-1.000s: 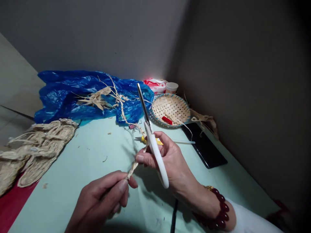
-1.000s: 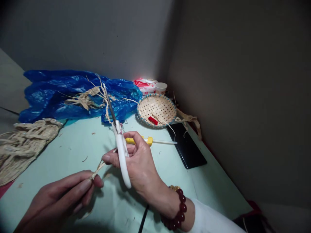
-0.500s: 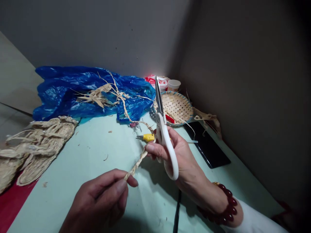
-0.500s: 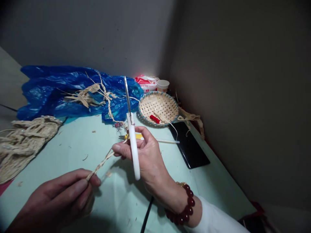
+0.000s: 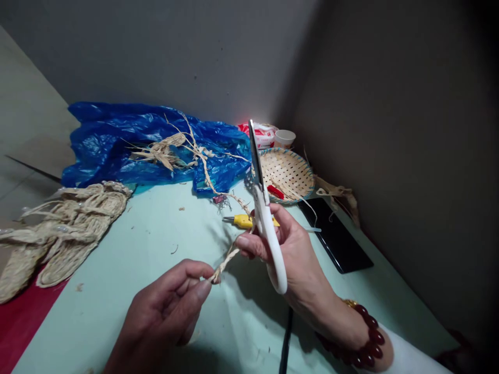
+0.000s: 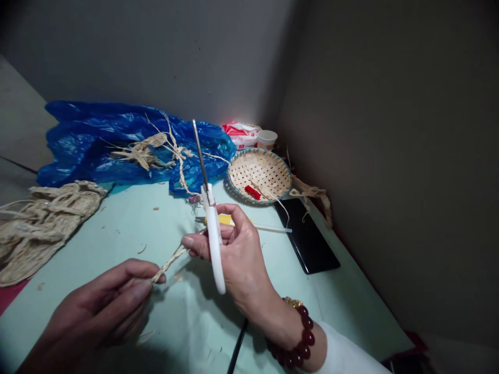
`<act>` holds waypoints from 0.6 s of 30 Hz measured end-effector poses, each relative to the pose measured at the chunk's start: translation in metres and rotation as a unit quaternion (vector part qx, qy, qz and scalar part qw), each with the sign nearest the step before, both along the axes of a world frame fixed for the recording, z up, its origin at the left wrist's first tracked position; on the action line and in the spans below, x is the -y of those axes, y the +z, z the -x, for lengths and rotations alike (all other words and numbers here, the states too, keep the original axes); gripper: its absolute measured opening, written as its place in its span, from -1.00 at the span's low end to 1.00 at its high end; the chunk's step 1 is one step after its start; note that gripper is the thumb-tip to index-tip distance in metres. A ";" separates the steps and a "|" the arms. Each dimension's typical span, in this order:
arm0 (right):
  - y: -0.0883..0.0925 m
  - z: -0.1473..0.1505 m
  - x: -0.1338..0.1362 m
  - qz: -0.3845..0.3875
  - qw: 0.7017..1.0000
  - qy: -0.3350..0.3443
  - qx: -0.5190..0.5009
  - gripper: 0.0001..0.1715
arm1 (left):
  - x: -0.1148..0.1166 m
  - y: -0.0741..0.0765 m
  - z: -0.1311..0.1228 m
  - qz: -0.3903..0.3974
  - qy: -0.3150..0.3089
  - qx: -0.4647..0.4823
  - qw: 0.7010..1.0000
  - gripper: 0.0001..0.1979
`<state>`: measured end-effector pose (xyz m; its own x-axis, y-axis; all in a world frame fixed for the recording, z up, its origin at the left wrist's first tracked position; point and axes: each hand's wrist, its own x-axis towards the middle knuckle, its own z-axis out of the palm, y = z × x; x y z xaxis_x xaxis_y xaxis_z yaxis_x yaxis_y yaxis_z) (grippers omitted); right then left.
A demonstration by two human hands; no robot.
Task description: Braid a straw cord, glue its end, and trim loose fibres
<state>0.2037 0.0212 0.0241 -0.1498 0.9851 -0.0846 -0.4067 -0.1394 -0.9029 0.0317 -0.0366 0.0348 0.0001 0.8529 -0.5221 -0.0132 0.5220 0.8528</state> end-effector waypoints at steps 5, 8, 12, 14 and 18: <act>0.002 0.002 0.001 0.003 1.000 -0.008 0.026 -0.40 | 0.001 -0.003 0.004 0.008 -0.016 0.043 0.999 -0.72; 0.001 0.002 -0.002 0.001 0.998 0.010 0.056 -0.41 | 0.000 -0.003 0.006 0.036 -0.009 0.142 0.989 -0.73; -0.001 -0.001 -0.006 -0.035 0.988 0.023 0.149 -0.47 | -0.003 0.003 0.009 0.025 0.031 0.212 0.976 -0.73; -0.002 -0.006 -0.005 -0.101 0.968 0.000 0.230 -0.52 | -0.005 0.006 0.011 0.000 0.059 0.216 0.975 -0.75; -0.004 -0.020 -0.002 -0.345 0.845 -0.054 0.405 -0.51 | -0.007 0.010 0.018 -0.041 0.125 0.185 0.974 -0.74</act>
<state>0.2240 0.0230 0.0202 -0.2235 0.8456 0.4848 0.4066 0.5329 -0.7421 0.0134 -0.0292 0.0450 -0.0393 0.8894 -0.4554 -0.4451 0.3925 0.8049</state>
